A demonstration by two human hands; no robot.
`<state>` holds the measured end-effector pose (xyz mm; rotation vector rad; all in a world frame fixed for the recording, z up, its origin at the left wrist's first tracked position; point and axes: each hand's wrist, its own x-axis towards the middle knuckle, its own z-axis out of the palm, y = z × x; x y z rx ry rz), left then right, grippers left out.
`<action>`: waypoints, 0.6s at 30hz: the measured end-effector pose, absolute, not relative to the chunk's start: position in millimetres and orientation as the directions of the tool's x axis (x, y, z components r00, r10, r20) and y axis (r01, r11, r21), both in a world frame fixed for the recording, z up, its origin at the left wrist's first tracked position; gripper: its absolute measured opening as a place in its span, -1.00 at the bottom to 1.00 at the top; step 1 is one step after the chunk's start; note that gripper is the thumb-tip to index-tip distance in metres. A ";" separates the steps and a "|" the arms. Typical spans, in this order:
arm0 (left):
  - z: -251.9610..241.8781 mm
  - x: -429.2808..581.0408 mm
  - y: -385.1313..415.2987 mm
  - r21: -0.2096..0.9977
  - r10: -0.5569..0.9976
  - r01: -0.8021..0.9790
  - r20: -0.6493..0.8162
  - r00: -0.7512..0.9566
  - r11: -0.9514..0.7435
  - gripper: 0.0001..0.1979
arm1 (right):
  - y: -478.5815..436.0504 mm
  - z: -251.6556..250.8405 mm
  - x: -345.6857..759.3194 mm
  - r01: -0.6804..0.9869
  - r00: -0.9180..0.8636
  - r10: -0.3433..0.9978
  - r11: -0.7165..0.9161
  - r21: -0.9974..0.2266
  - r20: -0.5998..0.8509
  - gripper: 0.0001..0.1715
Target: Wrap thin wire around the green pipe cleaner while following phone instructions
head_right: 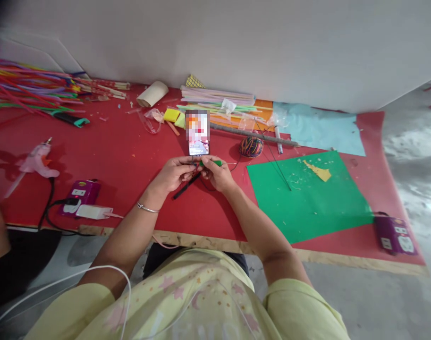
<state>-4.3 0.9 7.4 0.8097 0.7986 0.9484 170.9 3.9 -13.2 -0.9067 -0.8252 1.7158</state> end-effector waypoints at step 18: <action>11.6 -8.1 -1.4 0.895 0.903 -0.243 -0.290 0.317 0.373 -0.71 | 10.8 -16.0 179.6 -0.515 -0.277 0.927 -0.365 -0.776 -0.253 -0.57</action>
